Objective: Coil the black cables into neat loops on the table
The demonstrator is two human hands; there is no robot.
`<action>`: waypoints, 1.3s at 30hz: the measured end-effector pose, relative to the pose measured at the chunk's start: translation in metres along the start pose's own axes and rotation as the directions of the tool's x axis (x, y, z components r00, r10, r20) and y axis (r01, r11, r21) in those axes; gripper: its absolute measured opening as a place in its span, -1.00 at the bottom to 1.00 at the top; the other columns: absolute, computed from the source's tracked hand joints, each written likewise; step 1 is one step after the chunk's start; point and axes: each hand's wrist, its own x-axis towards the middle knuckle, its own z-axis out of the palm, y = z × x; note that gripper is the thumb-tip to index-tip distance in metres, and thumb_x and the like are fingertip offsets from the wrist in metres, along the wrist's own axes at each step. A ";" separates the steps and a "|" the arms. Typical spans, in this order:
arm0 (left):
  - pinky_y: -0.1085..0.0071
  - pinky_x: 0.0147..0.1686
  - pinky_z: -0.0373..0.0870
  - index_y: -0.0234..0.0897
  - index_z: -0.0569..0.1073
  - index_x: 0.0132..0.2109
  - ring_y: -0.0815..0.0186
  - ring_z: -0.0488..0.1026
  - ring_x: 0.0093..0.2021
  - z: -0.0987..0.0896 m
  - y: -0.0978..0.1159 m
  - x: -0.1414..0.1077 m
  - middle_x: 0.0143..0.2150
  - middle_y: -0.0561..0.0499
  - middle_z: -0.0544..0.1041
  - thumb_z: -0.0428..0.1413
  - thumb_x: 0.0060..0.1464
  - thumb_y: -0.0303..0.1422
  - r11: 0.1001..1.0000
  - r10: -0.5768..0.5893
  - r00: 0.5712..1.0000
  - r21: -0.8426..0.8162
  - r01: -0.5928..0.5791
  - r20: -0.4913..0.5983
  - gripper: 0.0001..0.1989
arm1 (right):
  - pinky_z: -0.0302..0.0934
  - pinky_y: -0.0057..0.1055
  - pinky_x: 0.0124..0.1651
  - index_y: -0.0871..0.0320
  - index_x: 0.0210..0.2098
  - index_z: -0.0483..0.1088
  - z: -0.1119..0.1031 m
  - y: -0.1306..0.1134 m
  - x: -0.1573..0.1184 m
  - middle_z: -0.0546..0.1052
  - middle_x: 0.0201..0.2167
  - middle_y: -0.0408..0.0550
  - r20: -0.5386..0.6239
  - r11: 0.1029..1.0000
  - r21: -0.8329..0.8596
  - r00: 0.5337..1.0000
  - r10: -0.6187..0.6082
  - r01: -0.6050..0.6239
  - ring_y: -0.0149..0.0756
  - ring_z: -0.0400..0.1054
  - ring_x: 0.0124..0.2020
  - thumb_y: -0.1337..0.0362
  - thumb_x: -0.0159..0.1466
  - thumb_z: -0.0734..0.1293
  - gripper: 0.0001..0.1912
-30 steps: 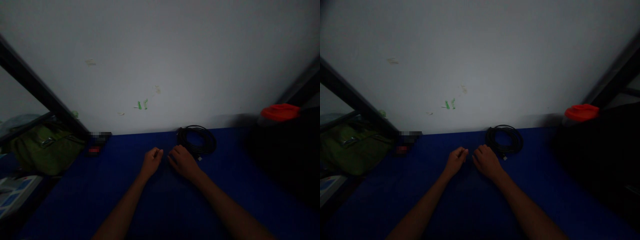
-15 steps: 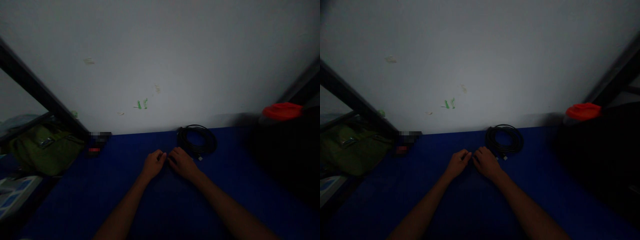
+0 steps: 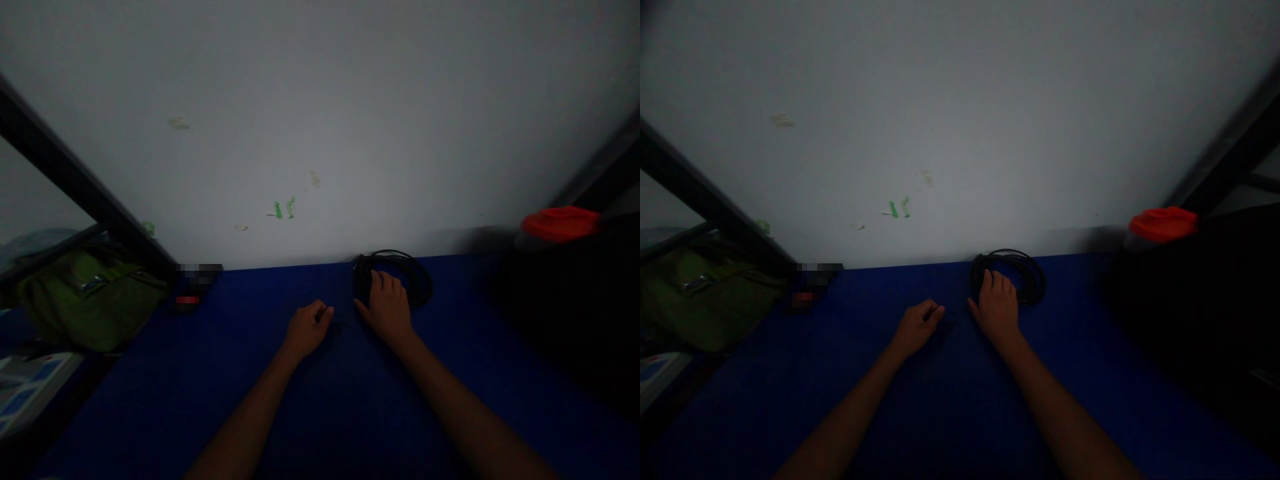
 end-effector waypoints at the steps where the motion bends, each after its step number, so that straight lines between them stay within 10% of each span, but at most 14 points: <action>1: 0.50 -0.48 0.13 -0.26 0.32 -0.46 0.39 0.31 -0.53 0.000 0.000 0.000 -0.57 0.10 0.37 -0.13 0.11 -0.09 1.000 0.005 1.000 0.001 -0.005 0.002 -0.62 | 0.06 -0.18 -0.10 0.40 0.04 0.17 0.001 0.001 0.000 0.32 -0.06 0.28 0.030 1.000 -0.010 1.000 0.000 0.000 0.05 0.14 -0.06 0.14 0.13 0.31 -0.41; 8: 0.50 -0.51 0.10 -0.26 0.32 -0.46 0.40 0.29 -0.55 0.001 -0.001 0.000 -0.58 0.10 0.35 -0.13 0.11 -0.09 1.000 0.022 1.000 -0.005 -0.022 0.002 -0.63 | 0.08 -0.26 -0.25 0.32 -0.12 0.31 0.002 0.006 0.005 0.40 -0.23 0.18 0.079 0.998 -0.057 0.997 -0.003 0.007 -0.04 0.23 -0.19 0.27 0.24 0.20 -0.72; 22: 0.49 -0.50 0.12 -0.27 0.30 -0.48 0.40 0.27 -0.56 -0.002 -0.001 0.001 -0.59 0.10 0.33 -0.12 0.11 -0.11 0.997 0.045 0.999 -0.065 -0.045 -0.013 -0.63 | 0.08 -0.35 -0.28 0.31 -0.12 0.32 -0.011 0.009 0.010 0.46 -0.34 0.11 -0.076 0.973 0.131 0.977 0.200 -0.190 -0.17 0.30 -0.32 0.25 0.30 0.13 -0.71; 27: 0.51 -0.54 0.12 -0.28 0.31 -0.44 0.44 0.23 -0.59 -0.008 0.003 -0.001 -0.60 0.12 0.31 -0.08 0.07 -0.04 0.951 0.044 0.996 -0.304 -0.065 -0.075 -0.62 | 0.03 -0.32 -0.30 0.29 -0.13 0.34 -0.017 0.008 0.007 0.45 -0.43 0.05 -0.213 0.990 0.081 0.972 -0.095 0.115 -0.17 0.25 -0.36 0.34 0.29 0.11 -0.74; 31: 0.52 -0.68 0.06 -0.29 0.31 -0.24 0.49 0.17 -0.68 -0.016 0.005 -0.001 -0.50 0.07 0.38 -0.09 -0.05 0.14 0.696 0.030 0.994 -0.711 -0.098 -0.107 -0.45 | 0.01 -0.31 -0.29 0.23 -0.09 0.35 -0.020 -0.007 -0.002 0.45 -0.47 0.00 -0.198 0.914 0.102 0.909 -0.367 0.392 -0.22 0.22 -0.38 0.43 0.27 0.09 -0.71; 39: 0.54 -0.67 0.08 -0.30 0.28 -0.46 0.50 0.21 -0.65 -0.029 0.003 0.007 -0.61 0.13 0.30 0.13 -0.16 -0.03 0.418 -0.383 0.920 -0.904 0.092 -0.084 -0.60 | 0.03 -0.35 -0.28 0.19 -0.11 0.34 -0.017 -0.034 -0.015 0.42 -0.45 -0.04 -0.108 0.682 0.238 0.716 -0.689 0.692 -0.27 0.18 -0.38 0.39 0.29 0.11 -0.75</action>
